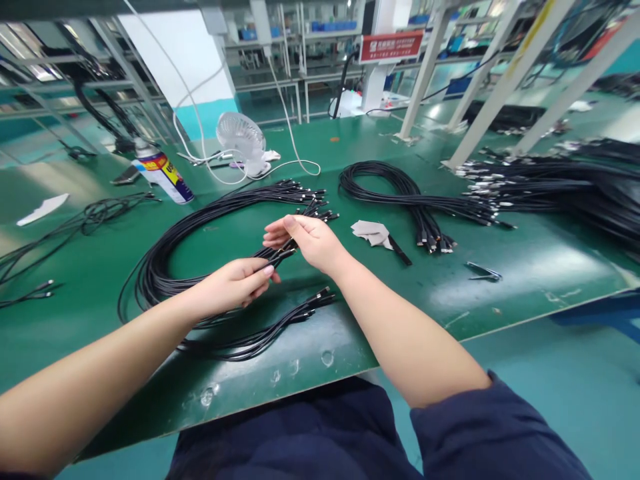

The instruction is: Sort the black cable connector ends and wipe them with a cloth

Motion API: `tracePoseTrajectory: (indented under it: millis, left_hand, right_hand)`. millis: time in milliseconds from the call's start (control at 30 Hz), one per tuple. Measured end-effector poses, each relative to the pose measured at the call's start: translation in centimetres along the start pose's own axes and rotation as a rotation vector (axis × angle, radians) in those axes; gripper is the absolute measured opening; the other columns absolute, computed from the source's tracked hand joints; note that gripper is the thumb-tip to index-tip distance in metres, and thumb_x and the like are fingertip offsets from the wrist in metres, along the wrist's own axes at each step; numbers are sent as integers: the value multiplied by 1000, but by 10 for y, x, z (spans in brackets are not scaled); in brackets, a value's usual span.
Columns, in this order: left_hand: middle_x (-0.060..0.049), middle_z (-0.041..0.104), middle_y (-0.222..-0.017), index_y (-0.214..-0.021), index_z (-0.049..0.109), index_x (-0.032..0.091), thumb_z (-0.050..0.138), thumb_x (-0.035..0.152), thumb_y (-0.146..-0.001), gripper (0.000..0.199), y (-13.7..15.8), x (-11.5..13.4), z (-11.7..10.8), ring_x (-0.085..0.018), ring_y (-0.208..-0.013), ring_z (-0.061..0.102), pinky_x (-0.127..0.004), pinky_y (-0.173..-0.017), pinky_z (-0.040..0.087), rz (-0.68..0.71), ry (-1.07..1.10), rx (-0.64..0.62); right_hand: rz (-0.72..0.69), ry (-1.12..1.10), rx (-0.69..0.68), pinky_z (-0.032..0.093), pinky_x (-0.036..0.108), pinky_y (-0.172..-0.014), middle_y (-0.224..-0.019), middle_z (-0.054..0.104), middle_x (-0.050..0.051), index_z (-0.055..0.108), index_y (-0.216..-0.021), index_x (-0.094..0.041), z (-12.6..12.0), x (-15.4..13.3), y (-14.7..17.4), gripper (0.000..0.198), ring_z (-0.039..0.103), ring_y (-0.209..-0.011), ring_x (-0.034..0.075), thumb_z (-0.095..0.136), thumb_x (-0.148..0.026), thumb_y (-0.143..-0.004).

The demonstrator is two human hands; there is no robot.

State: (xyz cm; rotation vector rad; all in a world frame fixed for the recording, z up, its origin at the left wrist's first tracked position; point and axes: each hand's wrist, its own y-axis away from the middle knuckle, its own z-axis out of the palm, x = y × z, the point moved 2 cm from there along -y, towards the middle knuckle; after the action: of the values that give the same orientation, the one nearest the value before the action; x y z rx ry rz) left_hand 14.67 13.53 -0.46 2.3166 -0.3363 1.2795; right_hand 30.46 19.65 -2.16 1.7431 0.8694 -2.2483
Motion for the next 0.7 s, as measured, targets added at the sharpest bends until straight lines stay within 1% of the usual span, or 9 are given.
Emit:
tracePoseTrajectory:
  millis: [100, 233, 333, 467, 567, 633, 700]
  left_hand:
    - [5, 45, -60, -93, 58, 14, 42, 46, -94, 36, -3, -4, -4, -8, -47, 44, -21, -46, 41, 34, 79, -78]
    - [6, 44, -61, -98, 58, 14, 42, 47, -95, 37, 1, -4, -10, -7, -48, 44, -20, -48, 40, 43, 138, -128]
    - [5, 47, -62, -96, 59, 13, 44, 46, -95, 37, 4, -1, -9, -7, -47, 45, -20, -48, 39, 25, 161, -120]
    - [4, 49, -60, -99, 59, 12, 47, 48, -93, 38, 3, 1, -5, -6, -41, 38, -21, -42, 36, 34, 349, -82]
    - [4, 49, -59, -100, 60, 11, 51, 50, -91, 42, 1, -1, -4, -5, -39, 34, -20, -39, 35, -1, 463, -72]
    - [4, 47, -58, -100, 61, 10, 54, 51, -89, 43, 2, -2, -5, -5, -38, 33, -20, -37, 33, -31, 512, -66]
    - [6, 43, -55, -99, 61, 11, 55, 52, -89, 43, 3, -2, -6, -4, -37, 30, -18, -36, 28, -51, 551, -57]
  right_hand:
    - [-6, -3, -23, 58, 35, -82, -88, 75, 8, 72, -90, -13, 4, -6, 4, 62, 73, -84, 19, 52, -71, -82]
    - [4, -31, -21, 57, 33, -84, -85, 75, 7, 73, -87, -14, 10, -9, 5, 55, 72, -83, 18, 57, -66, -83]
    - [44, -67, -22, 57, 33, -83, -83, 75, 6, 71, -87, -14, 13, -6, 3, 56, 72, -80, 17, 59, -68, -80]
    - [97, -103, -19, 58, 32, -78, -87, 75, 6, 70, -91, -16, 12, -3, 3, 55, 72, -81, 18, 59, -68, -81]
    - [107, -120, -20, 57, 30, -74, -87, 75, 6, 70, -90, -16, 11, -2, 3, 52, 71, -81, 18, 60, -67, -81]
    - [95, -90, -35, 57, 29, -74, -88, 74, 6, 69, -89, -17, 12, -3, 3, 55, 70, -81, 17, 57, -70, -81]
    - [93, -36, -59, 56, 30, -74, -89, 74, 6, 69, -90, -18, 14, -5, 3, 52, 69, -78, 17, 61, -68, -78]
